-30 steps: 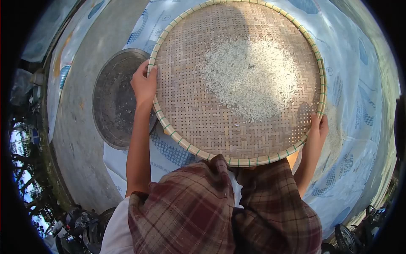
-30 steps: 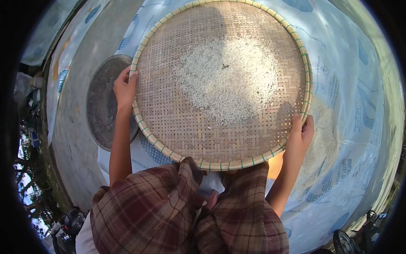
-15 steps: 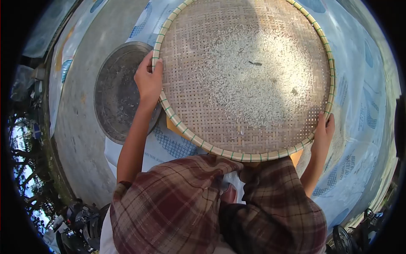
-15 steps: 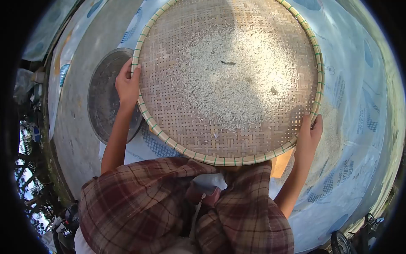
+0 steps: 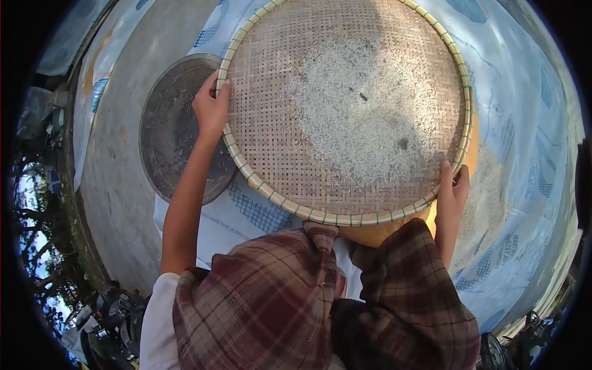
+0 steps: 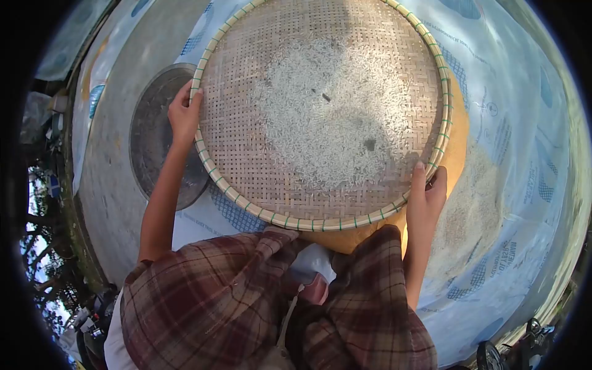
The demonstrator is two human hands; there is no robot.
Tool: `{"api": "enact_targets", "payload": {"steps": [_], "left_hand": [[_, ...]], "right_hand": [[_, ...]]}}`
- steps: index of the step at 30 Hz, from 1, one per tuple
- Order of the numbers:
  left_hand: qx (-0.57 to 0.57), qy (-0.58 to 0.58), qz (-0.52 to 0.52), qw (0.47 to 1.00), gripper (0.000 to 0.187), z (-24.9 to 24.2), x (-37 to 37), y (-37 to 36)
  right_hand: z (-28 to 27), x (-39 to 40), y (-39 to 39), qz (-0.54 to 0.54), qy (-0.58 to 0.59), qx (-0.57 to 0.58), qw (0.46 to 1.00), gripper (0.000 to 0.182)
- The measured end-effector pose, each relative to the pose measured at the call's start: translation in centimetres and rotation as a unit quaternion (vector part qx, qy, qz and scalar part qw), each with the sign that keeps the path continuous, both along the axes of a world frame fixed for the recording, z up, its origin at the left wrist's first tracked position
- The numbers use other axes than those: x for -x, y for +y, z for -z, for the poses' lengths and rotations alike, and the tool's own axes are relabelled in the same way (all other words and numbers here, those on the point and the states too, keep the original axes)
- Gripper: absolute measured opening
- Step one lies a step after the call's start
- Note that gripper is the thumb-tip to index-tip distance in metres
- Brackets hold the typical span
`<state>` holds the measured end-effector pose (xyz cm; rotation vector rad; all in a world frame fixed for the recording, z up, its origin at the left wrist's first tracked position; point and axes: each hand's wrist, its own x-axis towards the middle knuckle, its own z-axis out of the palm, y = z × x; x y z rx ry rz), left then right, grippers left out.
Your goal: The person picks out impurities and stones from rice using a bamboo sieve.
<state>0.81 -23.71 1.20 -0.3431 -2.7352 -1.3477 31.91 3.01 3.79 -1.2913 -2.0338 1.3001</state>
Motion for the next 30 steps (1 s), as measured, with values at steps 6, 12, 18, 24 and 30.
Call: {"api": "enact_targets", "payload": {"steps": [6, 12, 18, 24, 30], "left_hand": [[-0.03, 0.001, 0.024, 0.999, 0.036, -0.8, -4.0, 3.9], [-0.023, -0.03, -0.014, 0.999, 0.035, -0.3, -1.6, 1.7], [-0.091, -0.086, 0.028, 0.992, 0.036, -0.1, -3.1, 3.2], [-0.097, -0.035, 0.03, 0.994, 0.035, -0.3, -3.2, 4.3], [-0.102, -0.069, 0.026, 0.992, 0.035, 2.1, -0.2, 2.8]], "right_hand": [[-0.9, -3.3, 3.7, 0.147, 0.074, 0.075, 0.984, 0.024], [-0.2, -1.7, 1.4, 0.062, 0.033, 0.012, 0.997, 0.016], [-1.8, -3.6, 4.3, 0.081, 0.052, 0.053, 0.994, 0.02], [0.6, -4.1, 4.0, 0.112, 0.053, 0.019, 0.992, 0.021], [-0.5, -2.1, 2.0, 0.06, -0.034, -0.062, 0.996, 0.02]]}}
